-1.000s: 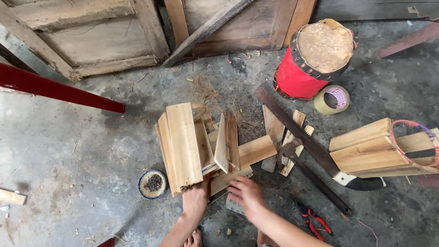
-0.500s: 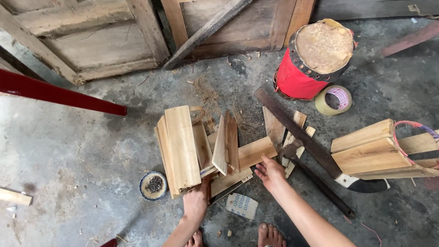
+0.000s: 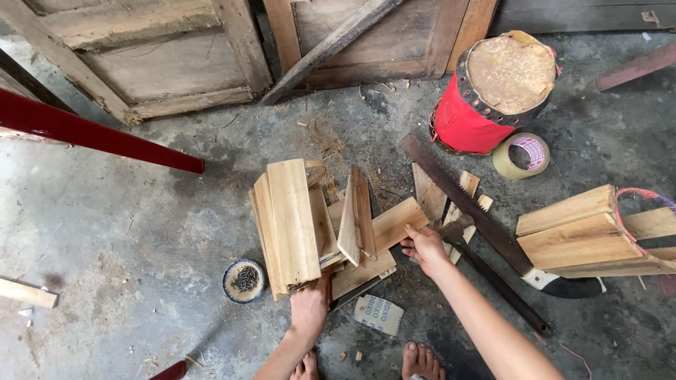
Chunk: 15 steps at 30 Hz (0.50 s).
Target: Assembling a wooden structure by fitting thin slats into a frame and securing them with pliers.
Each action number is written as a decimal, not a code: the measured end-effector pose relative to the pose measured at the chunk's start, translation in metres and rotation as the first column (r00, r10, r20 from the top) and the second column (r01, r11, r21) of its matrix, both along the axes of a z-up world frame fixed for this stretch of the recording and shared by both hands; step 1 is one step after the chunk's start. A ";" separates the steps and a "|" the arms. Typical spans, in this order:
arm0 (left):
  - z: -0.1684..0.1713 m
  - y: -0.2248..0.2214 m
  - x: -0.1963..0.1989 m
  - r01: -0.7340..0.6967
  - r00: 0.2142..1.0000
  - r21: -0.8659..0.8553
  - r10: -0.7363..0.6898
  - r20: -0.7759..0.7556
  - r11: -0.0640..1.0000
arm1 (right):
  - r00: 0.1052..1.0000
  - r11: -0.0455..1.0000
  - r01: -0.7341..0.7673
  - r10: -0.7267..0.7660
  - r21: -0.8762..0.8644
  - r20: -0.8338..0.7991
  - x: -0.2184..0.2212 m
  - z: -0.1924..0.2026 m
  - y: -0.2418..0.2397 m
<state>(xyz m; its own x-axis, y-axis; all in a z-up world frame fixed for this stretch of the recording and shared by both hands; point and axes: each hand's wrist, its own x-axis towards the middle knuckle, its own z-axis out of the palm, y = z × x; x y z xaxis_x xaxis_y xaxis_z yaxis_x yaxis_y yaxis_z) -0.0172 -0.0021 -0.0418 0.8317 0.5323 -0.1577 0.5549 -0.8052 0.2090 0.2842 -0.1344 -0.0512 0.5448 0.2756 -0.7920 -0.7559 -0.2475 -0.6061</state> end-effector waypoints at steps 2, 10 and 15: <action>-0.016 0.000 -0.004 0.002 1.000 0.016 -0.002 -0.008 1.000 | 0.999 0.999 -0.037 0.037 -0.014 0.000 0.002 0.018 0.001; -0.003 0.002 0.001 -0.019 1.000 0.016 0.019 0.019 1.000 | 0.958 0.981 -0.192 0.183 0.019 0.219 0.009 0.058 0.031; -0.026 0.000 -0.006 0.020 0.999 -0.029 -0.021 -0.050 0.999 | 0.970 0.952 -0.132 0.182 -0.276 0.163 0.005 0.032 0.021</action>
<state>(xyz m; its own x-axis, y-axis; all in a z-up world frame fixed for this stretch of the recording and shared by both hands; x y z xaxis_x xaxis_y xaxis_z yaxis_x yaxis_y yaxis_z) -0.0236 -0.0022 -0.0680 0.8333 0.5097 -0.2140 0.5485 -0.8108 0.2043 0.2896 -0.1132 -0.0195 0.6544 0.1664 -0.7376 -0.5760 -0.5222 -0.6289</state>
